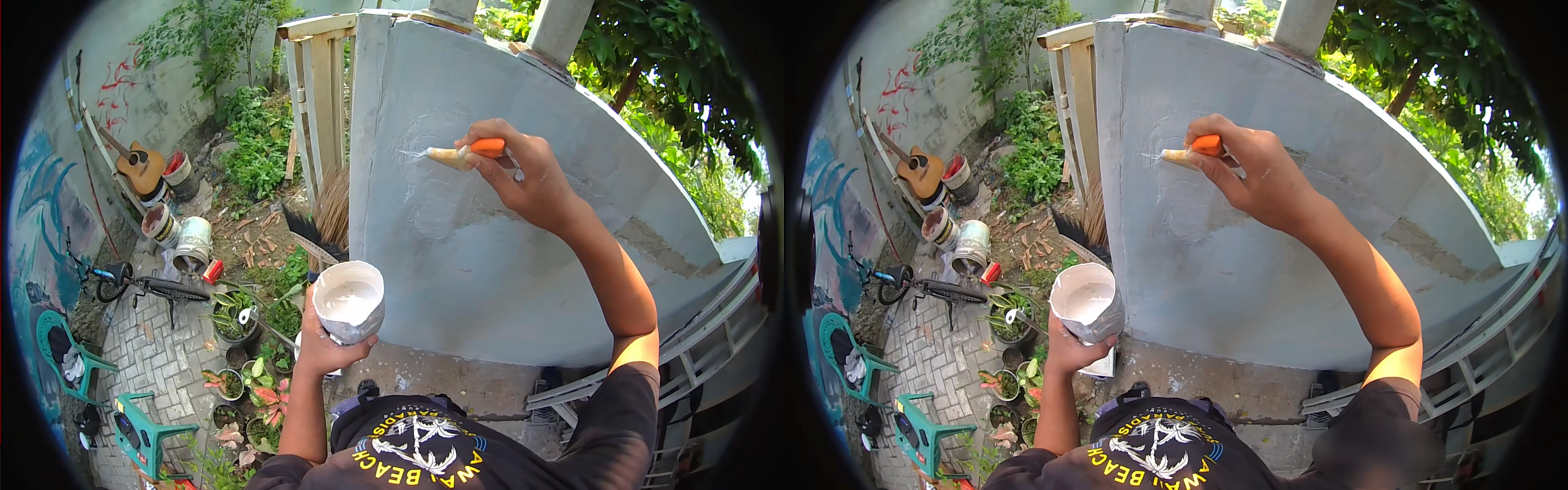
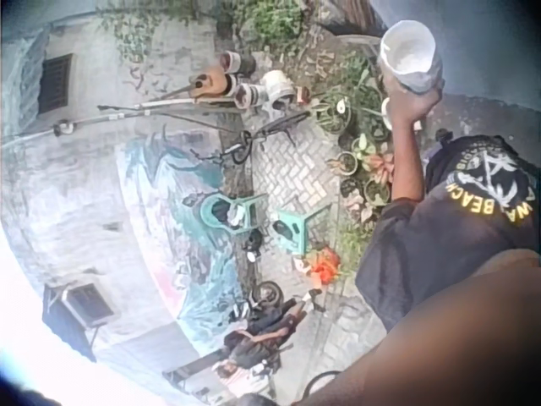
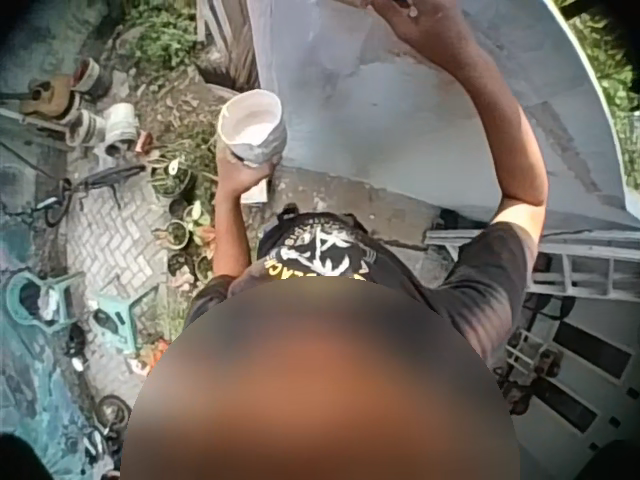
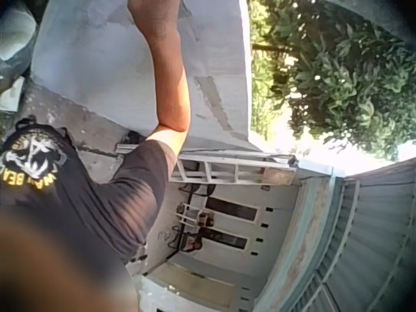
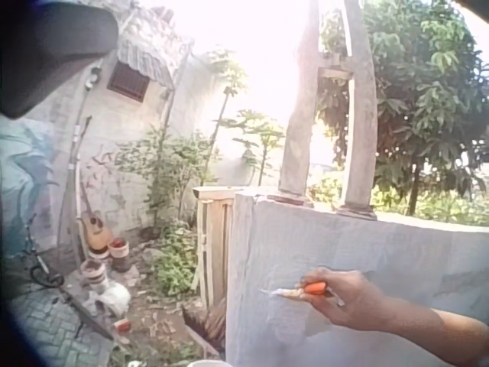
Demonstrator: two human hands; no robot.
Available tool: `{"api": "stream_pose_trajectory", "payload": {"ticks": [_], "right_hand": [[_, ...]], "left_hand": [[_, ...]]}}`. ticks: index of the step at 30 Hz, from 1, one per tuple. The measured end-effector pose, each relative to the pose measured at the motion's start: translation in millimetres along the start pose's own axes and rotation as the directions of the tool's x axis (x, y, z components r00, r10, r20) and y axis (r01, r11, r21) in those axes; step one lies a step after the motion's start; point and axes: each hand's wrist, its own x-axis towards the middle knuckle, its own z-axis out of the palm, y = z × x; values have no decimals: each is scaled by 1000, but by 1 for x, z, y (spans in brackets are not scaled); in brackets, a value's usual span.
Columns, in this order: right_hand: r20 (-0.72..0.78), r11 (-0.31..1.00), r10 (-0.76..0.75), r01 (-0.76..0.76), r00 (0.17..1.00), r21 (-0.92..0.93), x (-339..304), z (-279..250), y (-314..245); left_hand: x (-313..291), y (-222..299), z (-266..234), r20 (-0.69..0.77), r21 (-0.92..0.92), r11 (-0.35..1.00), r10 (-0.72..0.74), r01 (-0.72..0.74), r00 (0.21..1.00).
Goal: The person paints a concrete wall with white paint using a handheld paint brush.
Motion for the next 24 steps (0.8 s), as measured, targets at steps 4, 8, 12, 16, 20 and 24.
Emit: {"api": "stream_pose_trajectory", "payload": {"ticks": [4, 8, 12, 16, 20, 24], "right_hand": [[-6, 998, -29, 28, 1000, -58, 24, -14, -4], [17, 999, -17, 16, 1000, 44, 27, -5, -15], [89, 984, 14, -30, 996, 178, 2, 46, -18], [126, 982, 45, -67, 991, 174, -38, 119, 6], [98, 994, 33, -43, 995, 100, -50, 153, 32], [69, 999, 46, -47, 997, 19, -23, 135, 42]], "left_hand": [[0, -5, -3, 23, 36, 999, 3, -4, 1000], [-2, -10, -6, 24, 17, 1000, 15, -15, 1000], [-6, -12, -13, 19, 7, 1000, 11, -11, 1000], [-6, -11, -17, 26, -13, 1000, 2, -2, 1000], [-9, -8, -22, 24, 34, 999, 9, -10, 1000], [-13, -5, -28, -1, 42, 998, -41, 41, 999]]}}
